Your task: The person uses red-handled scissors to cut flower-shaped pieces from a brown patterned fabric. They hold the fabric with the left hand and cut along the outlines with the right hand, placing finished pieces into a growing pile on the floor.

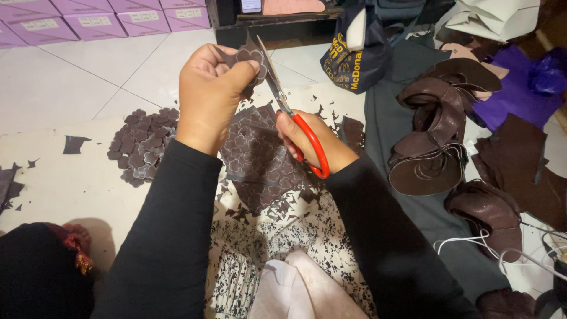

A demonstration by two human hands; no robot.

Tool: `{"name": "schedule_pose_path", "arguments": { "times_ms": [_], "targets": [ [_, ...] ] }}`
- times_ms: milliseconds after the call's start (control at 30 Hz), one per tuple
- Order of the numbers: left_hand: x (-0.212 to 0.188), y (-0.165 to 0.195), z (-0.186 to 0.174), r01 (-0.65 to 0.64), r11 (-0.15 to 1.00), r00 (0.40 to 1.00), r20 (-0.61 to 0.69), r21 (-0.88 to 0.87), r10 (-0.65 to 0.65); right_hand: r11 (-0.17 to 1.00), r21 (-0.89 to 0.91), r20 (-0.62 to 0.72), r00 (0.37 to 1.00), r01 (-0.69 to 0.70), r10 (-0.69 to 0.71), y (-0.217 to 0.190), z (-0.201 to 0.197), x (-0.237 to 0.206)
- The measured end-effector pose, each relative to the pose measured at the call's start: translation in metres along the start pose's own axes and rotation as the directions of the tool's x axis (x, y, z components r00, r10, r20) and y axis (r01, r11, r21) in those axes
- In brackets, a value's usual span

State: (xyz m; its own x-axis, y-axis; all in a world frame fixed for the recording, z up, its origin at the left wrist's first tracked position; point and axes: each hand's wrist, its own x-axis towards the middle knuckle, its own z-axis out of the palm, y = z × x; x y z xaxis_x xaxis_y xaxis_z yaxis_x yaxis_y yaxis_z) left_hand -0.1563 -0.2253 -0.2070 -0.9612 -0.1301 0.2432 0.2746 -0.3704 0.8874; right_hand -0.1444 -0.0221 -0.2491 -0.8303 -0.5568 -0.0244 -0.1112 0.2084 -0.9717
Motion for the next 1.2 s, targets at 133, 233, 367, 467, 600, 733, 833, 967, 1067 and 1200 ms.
{"name": "schedule_pose_path", "arguments": {
  "times_ms": [133, 233, 367, 467, 600, 733, 833, 967, 1067, 1200],
  "targets": [
    [0.001, -0.003, 0.001, -0.002, 1.0, 1.0, 0.01, 0.0, 0.002, 0.999, -0.037, -0.011, 1.0, -0.014, 0.013, -0.002, -0.001, -0.001],
    [0.001, -0.004, 0.0, -0.016, 1.0, 1.0, 0.013, 0.003, 0.016, 0.999, -0.036, -0.02, 1.0, -0.016, 0.015, -0.005, 0.0, -0.001],
    [0.001, -0.005, 0.0, -0.015, 1.0, 1.0, 0.007, -0.01, 0.015, 1.0, -0.024, -0.059, 0.998, -0.012, 0.01, -0.007, 0.002, -0.002],
    [0.001, -0.006, 0.0, -0.025, 0.999, 1.0, 0.013, -0.028, 0.025, 0.997, -0.041, -0.111, 0.992, -0.063, 0.058, -0.007, 0.003, -0.001],
    [-0.001, -0.004, -0.001, -0.012, 1.0, 1.0, 0.002, 0.001, 0.012, 0.998, 0.011, -0.121, 0.99, -0.065, 0.066, -0.007, 0.004, -0.002],
    [-0.001, -0.001, -0.001, -0.009, 1.0, 1.0, -0.007, 0.017, 0.009, 1.0, 0.024, -0.09, 0.996, -0.018, 0.02, -0.008, 0.0, -0.004],
    [-0.001, 0.001, 0.0, 0.019, 0.996, 0.999, -0.045, 0.082, -0.015, 0.999, 0.003, -0.088, 0.995, -0.038, 0.038, -0.009, -0.002, -0.005],
    [-0.001, 0.004, 0.001, 0.033, 0.995, 0.998, -0.048, 0.099, -0.028, 0.997, 0.036, -0.1, 0.992, -0.072, 0.075, -0.007, -0.003, -0.006],
    [-0.002, 0.006, 0.0, 0.044, 0.992, 0.998, -0.052, 0.118, -0.038, 0.999, -0.045, -0.111, 0.994, -0.021, 0.016, -0.005, -0.005, -0.004],
    [-0.001, 0.005, -0.001, 0.033, 0.994, 0.998, -0.051, 0.108, -0.027, 0.994, -0.109, -0.125, 0.992, -0.016, 0.003, -0.005, -0.005, -0.003]
  ]
}}
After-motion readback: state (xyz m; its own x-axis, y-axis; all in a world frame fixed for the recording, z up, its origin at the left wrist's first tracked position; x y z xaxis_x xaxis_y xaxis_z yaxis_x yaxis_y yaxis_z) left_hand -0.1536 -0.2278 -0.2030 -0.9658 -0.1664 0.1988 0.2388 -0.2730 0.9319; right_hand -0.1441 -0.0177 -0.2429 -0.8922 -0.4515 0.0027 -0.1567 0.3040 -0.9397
